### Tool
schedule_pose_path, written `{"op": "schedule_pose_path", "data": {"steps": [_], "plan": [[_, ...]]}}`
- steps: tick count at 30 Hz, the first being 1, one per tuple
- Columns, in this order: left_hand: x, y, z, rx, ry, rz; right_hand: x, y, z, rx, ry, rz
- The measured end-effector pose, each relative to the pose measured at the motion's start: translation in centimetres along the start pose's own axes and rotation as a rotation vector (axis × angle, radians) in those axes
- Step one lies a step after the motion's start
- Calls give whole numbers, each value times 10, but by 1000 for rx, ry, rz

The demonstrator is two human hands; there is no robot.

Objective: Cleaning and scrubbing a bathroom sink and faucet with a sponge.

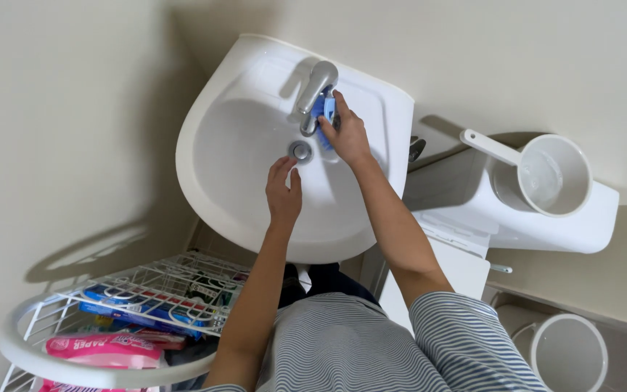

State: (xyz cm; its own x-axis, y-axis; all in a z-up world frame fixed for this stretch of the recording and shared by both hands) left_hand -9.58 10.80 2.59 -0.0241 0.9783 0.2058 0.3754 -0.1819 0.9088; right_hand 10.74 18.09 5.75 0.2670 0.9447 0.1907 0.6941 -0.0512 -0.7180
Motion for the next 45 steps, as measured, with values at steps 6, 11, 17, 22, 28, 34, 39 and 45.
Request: {"op": "schedule_pose_path", "data": {"steps": [6,11,17,22,28,34,39,45], "plan": [[11,27,9,-29,-53,-12,-17,-15,0,112,-129,200],[22,36,29,33,-57,59,-13,9,11,278,-112,137],[30,52,38,40,-100,39,28,34,24,266,-32,301],[30,45,41,90,-118,37,9,34,23,368,-155,257],[30,52,45,76,-103,-12,41,42,17,257,-136,291],[27,51,45,92,-96,24,66,59,-1,263,-104,479],[29,52,46,102,-102,14,43,59,13,285,-175,387],[29,48,47,95,-77,20,39,37,-8,423,-157,501]]}}
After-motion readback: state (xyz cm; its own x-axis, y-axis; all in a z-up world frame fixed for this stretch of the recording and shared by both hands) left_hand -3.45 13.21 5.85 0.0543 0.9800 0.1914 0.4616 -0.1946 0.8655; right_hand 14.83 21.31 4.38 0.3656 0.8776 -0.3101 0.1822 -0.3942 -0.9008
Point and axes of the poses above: each hand's wrist, its own x-axis towards the middle knuckle, its own z-axis out of the palm, y = z × x, the point moved 2 cm from there along x, towards the middle knuckle, and after that the axes turned 3 degrees about y, right-handed, at the moved point
